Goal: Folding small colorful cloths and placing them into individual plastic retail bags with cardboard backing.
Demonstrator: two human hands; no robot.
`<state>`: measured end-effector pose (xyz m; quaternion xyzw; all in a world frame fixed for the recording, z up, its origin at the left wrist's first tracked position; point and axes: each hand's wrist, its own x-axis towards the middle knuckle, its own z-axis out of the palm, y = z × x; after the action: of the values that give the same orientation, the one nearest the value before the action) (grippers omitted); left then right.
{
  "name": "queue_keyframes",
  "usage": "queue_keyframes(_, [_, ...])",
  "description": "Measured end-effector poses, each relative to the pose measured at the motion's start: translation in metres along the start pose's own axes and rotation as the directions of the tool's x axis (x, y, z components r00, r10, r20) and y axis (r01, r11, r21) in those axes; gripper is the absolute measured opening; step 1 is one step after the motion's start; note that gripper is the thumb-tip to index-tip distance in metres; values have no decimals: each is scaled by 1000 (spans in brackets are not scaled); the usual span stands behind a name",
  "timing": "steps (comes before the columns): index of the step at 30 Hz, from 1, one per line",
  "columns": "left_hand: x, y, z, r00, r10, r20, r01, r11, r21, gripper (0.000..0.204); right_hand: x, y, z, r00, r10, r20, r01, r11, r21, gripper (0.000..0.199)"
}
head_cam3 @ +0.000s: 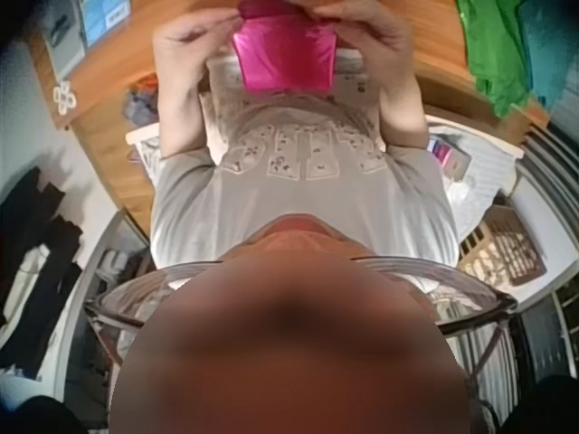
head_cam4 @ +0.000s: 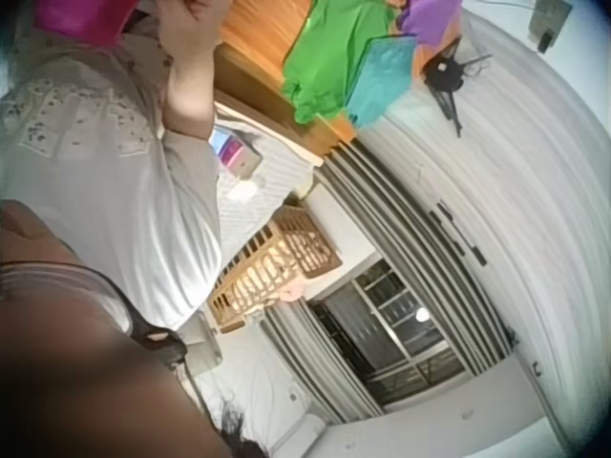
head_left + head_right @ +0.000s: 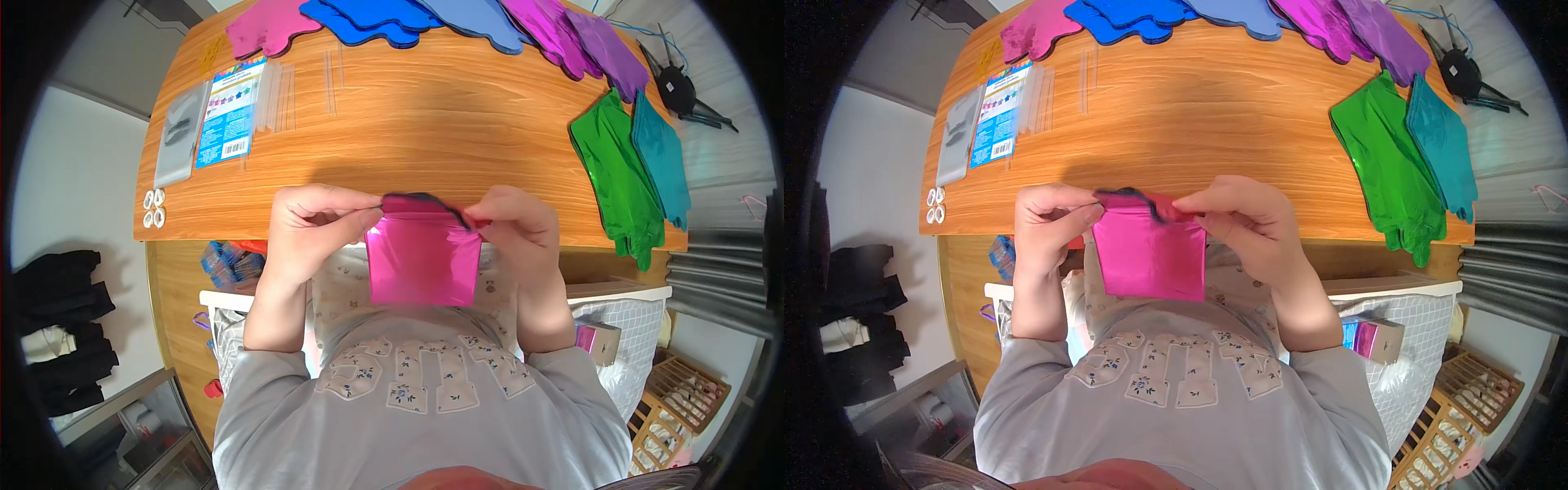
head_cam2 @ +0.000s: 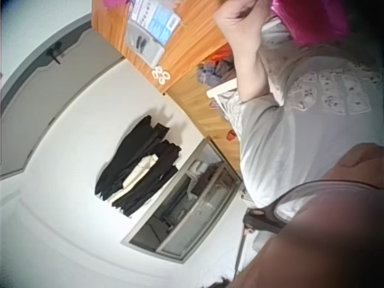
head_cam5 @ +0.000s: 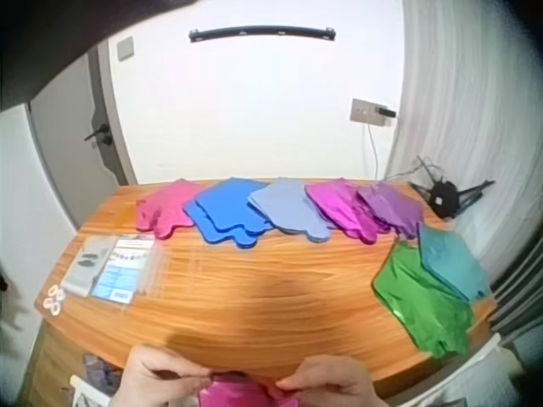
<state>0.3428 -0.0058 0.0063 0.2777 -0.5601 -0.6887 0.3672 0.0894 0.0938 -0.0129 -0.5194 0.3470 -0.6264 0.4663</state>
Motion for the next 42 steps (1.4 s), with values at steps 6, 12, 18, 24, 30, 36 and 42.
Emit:
queue_keyframes(6, [1,3,6,998,14,-62,-13,1000,26,21,7,3,-10,978,-105,180,116,992,-48,20])
queue_keyframes(12, [0,1,5,991,134,-21,-132,986,100,17,8,-6,-1,995,55,89,-60,996,65,16])
queue_keyframes(18, [-2,6,0,989,148,8,-147,977,154,16,5,-13,3,965,246,-87,-234,964,130,28])
queue_keyframes(24, [-1,4,-7,1000,25,7,-25,999,44,17,5,-15,-1,960,280,4,-278,955,-104,37])
queue_keyframes(30, [2,4,4,999,17,-38,-15,999,47,20,7,-19,-4,961,252,109,-223,948,-226,33])
queue_keyframes(36, [6,-6,2,987,158,6,-158,982,102,19,-1,-8,-8,976,159,152,-192,954,233,37])
queue_keyframes(42, [5,-1,4,1000,25,1,-25,997,79,23,4,-9,-9,964,265,-2,-264,961,-79,37])
